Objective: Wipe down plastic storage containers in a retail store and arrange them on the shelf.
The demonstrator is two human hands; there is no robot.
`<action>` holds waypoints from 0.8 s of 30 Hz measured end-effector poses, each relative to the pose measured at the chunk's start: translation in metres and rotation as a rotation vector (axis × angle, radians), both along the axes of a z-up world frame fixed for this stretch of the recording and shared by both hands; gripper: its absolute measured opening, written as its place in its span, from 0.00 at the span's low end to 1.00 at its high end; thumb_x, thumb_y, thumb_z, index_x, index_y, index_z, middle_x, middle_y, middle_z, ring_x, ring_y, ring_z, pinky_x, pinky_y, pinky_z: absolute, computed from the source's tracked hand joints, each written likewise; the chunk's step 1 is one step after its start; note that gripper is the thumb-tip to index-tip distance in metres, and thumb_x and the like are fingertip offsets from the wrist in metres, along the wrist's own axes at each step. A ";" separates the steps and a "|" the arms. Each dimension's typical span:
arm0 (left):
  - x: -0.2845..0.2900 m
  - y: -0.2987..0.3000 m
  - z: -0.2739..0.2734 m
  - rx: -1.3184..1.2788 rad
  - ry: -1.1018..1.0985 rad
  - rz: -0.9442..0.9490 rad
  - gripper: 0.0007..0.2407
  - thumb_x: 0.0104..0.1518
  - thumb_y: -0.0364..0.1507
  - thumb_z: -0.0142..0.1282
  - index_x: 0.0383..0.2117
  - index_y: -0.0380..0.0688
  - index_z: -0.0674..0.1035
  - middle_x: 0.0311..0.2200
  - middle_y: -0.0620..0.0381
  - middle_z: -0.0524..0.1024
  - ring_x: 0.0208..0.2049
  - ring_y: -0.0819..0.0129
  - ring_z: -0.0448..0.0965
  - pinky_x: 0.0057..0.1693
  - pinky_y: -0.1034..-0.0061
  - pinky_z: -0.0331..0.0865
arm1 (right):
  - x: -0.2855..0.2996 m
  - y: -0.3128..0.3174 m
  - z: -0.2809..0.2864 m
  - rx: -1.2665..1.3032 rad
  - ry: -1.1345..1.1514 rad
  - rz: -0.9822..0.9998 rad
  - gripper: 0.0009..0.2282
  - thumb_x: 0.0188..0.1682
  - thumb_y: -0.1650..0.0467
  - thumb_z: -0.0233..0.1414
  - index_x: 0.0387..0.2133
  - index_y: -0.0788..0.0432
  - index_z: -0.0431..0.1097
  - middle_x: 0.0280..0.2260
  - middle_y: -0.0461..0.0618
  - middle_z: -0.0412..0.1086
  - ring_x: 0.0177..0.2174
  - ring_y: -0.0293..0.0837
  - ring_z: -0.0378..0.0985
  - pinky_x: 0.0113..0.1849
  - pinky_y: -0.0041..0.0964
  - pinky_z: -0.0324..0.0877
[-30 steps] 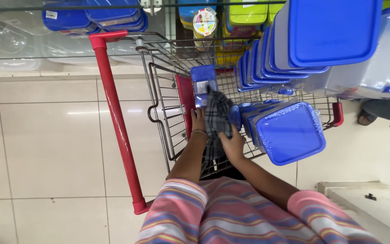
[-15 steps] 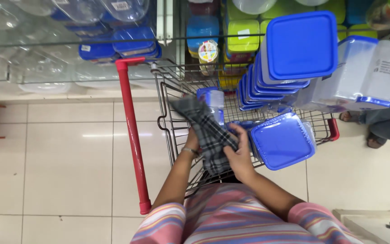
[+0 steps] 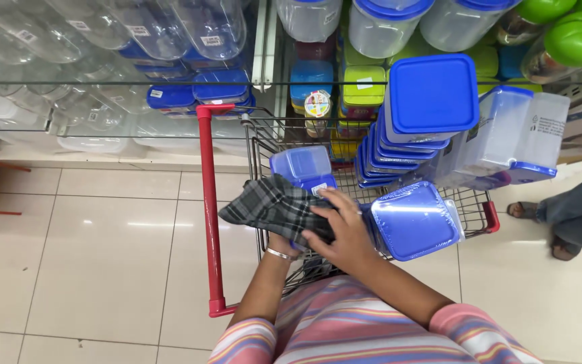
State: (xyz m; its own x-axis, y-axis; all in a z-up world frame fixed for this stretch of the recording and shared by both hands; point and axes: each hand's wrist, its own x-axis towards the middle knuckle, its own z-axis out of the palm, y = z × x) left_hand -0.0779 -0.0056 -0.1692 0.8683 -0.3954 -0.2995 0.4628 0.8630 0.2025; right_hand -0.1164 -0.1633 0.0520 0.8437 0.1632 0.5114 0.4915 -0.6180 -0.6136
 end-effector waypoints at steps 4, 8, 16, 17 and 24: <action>-0.006 -0.003 0.027 0.047 -0.003 -0.007 0.21 0.66 0.48 0.47 0.56 0.47 0.74 0.52 0.52 0.77 0.52 0.57 0.79 0.58 0.61 0.74 | 0.007 0.008 0.004 0.036 0.019 0.215 0.23 0.50 0.63 0.59 0.57 0.57 0.66 0.61 0.62 0.60 0.56 0.64 0.66 0.56 0.56 0.61; -0.006 -0.006 0.058 0.110 -0.015 -0.014 0.22 0.63 0.48 0.46 0.56 0.48 0.74 0.52 0.52 0.77 0.52 0.58 0.79 0.58 0.61 0.74 | 0.009 0.009 0.010 -0.140 -0.033 0.160 0.19 0.49 0.66 0.59 0.55 0.48 0.73 0.55 0.54 0.67 0.47 0.57 0.71 0.49 0.50 0.68; -0.008 0.013 0.081 0.217 0.049 0.073 0.25 0.58 0.49 0.42 0.55 0.45 0.75 0.49 0.50 0.79 0.50 0.57 0.80 0.56 0.61 0.74 | 0.015 -0.019 -0.021 -0.009 0.056 -0.116 0.21 0.51 0.71 0.56 0.60 0.49 0.69 0.46 0.55 0.69 0.42 0.54 0.73 0.44 0.44 0.71; -0.006 0.013 0.074 0.239 0.007 0.102 0.25 0.59 0.48 0.43 0.55 0.43 0.75 0.49 0.49 0.79 0.50 0.56 0.80 0.57 0.61 0.74 | 0.014 -0.021 -0.023 0.002 0.158 -0.124 0.22 0.49 0.71 0.56 0.60 0.48 0.69 0.42 0.55 0.69 0.39 0.51 0.74 0.40 0.43 0.73; 0.005 0.001 0.079 0.035 -0.284 0.129 0.32 0.68 0.58 0.40 0.59 0.38 0.71 0.53 0.47 0.76 0.54 0.54 0.76 0.60 0.60 0.71 | -0.013 -0.001 0.012 -0.203 0.114 0.141 0.25 0.43 0.59 0.62 0.55 0.49 0.73 0.25 0.50 0.67 0.24 0.49 0.72 0.27 0.44 0.69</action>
State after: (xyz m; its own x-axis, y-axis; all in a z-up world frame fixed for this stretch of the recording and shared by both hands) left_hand -0.0725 -0.0044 -0.0899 0.9616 -0.2700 -0.0489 0.2703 0.9012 0.3387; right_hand -0.1297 -0.1644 0.0644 0.8557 0.3730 0.3587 0.5162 -0.6646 -0.5403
